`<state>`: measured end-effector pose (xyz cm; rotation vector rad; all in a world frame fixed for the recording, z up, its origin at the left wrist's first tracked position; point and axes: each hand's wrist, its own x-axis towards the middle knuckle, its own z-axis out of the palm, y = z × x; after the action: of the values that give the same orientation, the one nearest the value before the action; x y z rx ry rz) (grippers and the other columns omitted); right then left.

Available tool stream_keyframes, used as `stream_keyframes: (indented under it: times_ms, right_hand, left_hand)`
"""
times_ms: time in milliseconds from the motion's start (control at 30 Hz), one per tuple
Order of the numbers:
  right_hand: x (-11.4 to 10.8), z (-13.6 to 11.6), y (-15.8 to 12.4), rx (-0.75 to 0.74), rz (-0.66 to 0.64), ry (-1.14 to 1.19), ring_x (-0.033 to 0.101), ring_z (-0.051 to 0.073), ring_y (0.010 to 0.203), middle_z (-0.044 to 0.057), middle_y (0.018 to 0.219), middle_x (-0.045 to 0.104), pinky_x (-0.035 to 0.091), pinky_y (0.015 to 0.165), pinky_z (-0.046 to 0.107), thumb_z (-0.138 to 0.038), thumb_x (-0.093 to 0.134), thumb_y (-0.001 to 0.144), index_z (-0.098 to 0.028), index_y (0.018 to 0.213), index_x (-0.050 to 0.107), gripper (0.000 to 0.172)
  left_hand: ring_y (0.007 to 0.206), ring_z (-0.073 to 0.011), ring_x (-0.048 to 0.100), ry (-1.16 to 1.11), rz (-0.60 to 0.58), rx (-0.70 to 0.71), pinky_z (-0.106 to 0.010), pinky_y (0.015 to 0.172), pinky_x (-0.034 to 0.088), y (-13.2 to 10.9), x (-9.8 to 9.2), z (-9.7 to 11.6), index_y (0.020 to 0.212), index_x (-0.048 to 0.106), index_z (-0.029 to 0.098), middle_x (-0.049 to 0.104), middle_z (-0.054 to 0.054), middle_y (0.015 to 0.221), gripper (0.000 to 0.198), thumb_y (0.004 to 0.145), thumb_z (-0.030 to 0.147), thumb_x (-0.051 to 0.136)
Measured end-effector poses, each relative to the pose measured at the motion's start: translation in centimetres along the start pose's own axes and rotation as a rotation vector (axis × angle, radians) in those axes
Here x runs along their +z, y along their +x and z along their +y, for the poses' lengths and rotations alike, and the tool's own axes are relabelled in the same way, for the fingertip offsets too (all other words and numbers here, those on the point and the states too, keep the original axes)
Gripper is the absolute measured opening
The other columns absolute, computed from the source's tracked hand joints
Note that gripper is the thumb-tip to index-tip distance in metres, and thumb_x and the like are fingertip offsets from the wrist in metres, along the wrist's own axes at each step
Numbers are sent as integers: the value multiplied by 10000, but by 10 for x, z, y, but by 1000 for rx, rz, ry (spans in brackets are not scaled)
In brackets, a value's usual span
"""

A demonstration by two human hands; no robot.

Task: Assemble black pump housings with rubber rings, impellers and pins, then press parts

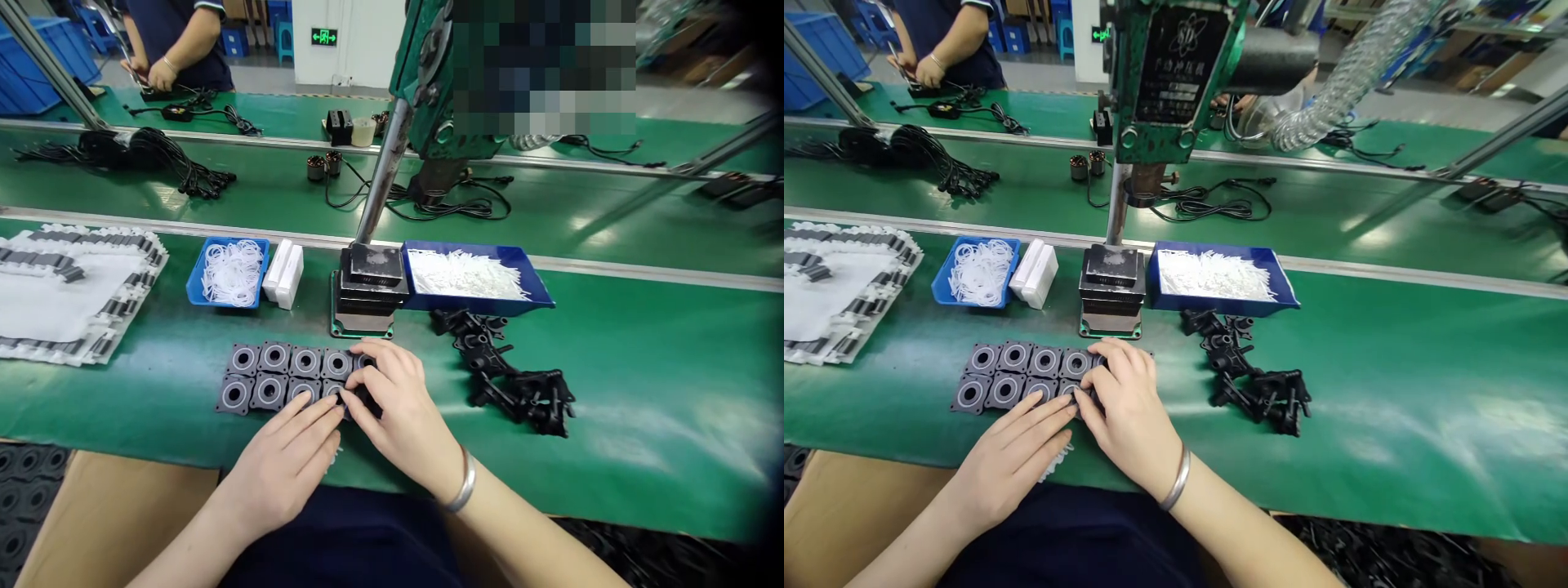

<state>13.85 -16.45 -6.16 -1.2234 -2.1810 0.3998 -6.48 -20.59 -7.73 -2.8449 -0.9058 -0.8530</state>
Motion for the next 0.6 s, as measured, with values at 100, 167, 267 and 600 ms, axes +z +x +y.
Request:
stream_keyframes:
  times_ms: [100,167,267,600]
  right_hand:
    - [-2,1,-4,-54,-5,-46,489,281,1244,129,1249,595,397,1030,512,-102,520,933,-180,1065,633,191]
    - [-3,3,-8,-105,-9,-77,477,291,1267,121,1269,597,391,1032,526,-55,487,931,-194,1105,651,277]
    - [-3,6,-13,-160,-1,-110,480,300,1267,116,1266,614,392,1022,543,-45,458,947,-195,1108,670,306]
    - [-17,9,-5,-209,9,-43,523,281,1216,139,1223,621,409,1015,504,-24,471,929,-135,972,659,223]
  left_hand:
    - [1309,-290,552,-1,-15,13,-501,1084,489,1,1,-2,1064,687,77,719,-156,1201,297,992,86,400]
    - [1326,-295,535,-6,-19,23,-502,1088,482,1,1,-3,1060,690,79,716,-153,1208,308,996,89,389]
    - [1316,-275,547,-12,-15,17,-481,1125,443,2,1,-5,1039,696,87,724,-136,1199,296,992,87,403]
    - [1314,-265,545,-83,-36,-53,-497,1182,331,3,-2,-4,1032,689,110,705,-112,1241,284,944,23,433]
